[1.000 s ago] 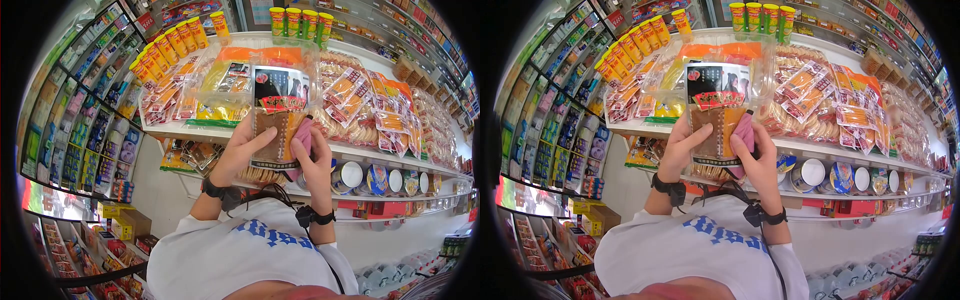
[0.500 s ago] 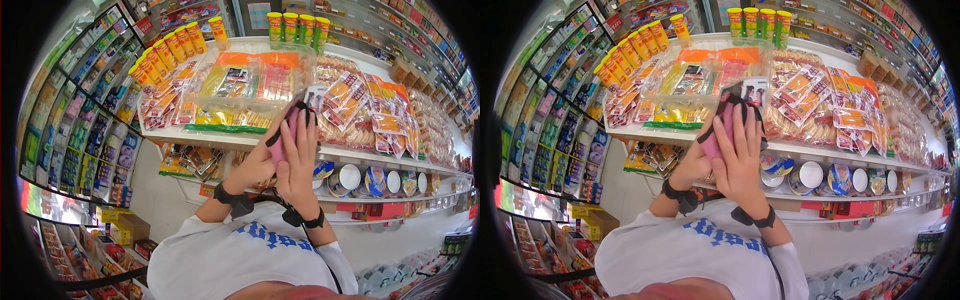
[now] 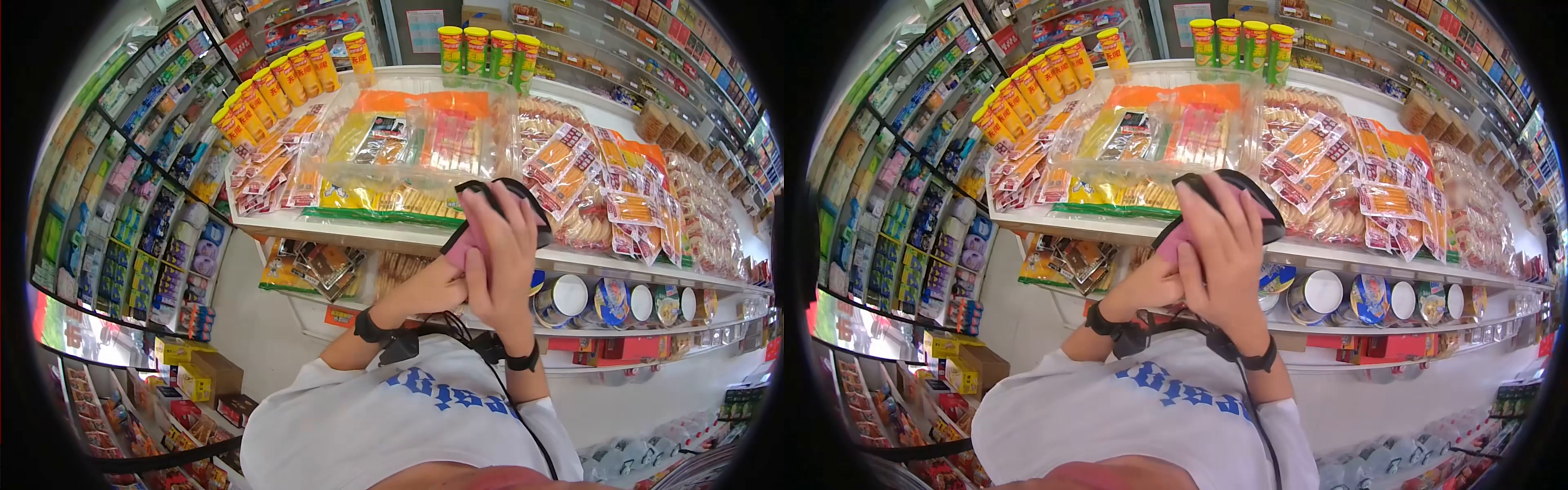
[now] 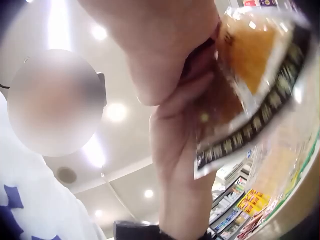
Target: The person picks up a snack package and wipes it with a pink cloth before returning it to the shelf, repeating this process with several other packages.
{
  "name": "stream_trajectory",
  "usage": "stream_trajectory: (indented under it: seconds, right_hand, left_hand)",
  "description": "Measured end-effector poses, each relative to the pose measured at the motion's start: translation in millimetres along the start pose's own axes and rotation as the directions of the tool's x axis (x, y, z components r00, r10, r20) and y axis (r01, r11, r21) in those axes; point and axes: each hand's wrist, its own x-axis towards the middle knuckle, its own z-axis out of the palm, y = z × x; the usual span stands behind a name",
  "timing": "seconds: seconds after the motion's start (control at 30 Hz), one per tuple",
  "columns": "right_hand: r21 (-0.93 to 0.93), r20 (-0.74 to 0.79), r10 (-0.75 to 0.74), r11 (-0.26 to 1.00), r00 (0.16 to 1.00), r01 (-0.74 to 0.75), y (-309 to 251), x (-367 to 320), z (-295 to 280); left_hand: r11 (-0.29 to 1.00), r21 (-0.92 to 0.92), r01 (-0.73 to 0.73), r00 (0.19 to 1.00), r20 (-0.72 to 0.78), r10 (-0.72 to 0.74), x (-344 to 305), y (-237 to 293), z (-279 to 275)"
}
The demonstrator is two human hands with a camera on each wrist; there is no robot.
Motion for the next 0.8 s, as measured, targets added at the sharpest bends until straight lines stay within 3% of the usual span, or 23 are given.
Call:
stream_trajectory:
  seconds: [0.03,0.13,0.23,0.33,0.37,0.47,0.53,0.6,0.67,0.7,0.77,0.8]
  right_hand:
    - [0.084,-0.054,0.047,0.996,0.997,-0.042,3.3,2.9,-0.1]
    - [0.376,-0.178,0.271,0.907,0.946,-0.189,19.3,-0.6,8.3]
    - [0.575,-0.219,0.418,0.785,0.882,-0.229,19.4,-1.1,17.3]
    - [0.146,-0.155,0.233,0.966,0.960,-0.211,21.0,-6.4,24.1]
    - [-0.006,-0.097,0.204,0.979,0.974,-0.205,15.0,-8.5,26.1]
    - [-0.108,0.074,0.084,0.991,0.994,-0.076,-5.4,-15.0,34.8]
    - [-0.102,0.124,0.043,0.994,0.991,-0.030,-14.0,-9.2,28.5]
    - [0.046,-0.137,0.144,0.989,0.980,-0.139,-4.4,-4.9,29.6]
    - [0.208,-0.372,0.295,0.951,0.880,-0.230,1.3,8.4,26.9]
    - [0.429,-0.233,0.464,0.838,0.855,-0.339,7.9,3.0,23.9]
    - [0.725,0.142,0.661,0.437,0.737,-0.532,30.2,-16.9,16.3]
    - [0.846,0.195,0.615,0.288,0.764,-0.448,33.1,-20.6,17.0]
  left_hand:
    - [0.998,0.059,-0.006,0.999,0.044,0.003,0.9,-4.2,-3.6]
    - [0.988,-0.149,0.046,0.994,0.105,-0.031,4.2,-7.0,-2.7]
    - [0.933,-0.351,0.081,0.984,-0.122,-0.132,14.4,-3.0,11.9]
    - [0.753,-0.657,-0.029,0.913,-0.324,-0.247,19.7,1.6,12.0]
    - [0.733,-0.669,-0.120,0.910,-0.370,-0.188,20.3,1.7,10.0]
    - [0.724,-0.601,-0.338,0.872,-0.489,0.002,20.8,1.9,1.7]
    - [0.800,-0.433,-0.416,0.842,-0.516,0.159,20.4,0.4,-1.9]
    - [0.457,-0.840,-0.292,0.891,-0.413,-0.190,27.7,7.7,-6.5]
    - [0.564,-0.780,-0.269,0.886,-0.431,-0.173,26.3,17.1,0.4]
    - [0.612,-0.747,-0.260,0.883,-0.440,-0.162,25.5,18.7,2.3]
    - [0.747,-0.627,-0.221,0.891,-0.440,-0.106,24.2,14.9,-1.8]
    - [0.824,-0.531,-0.200,0.891,-0.448,-0.072,23.8,14.9,-5.5]
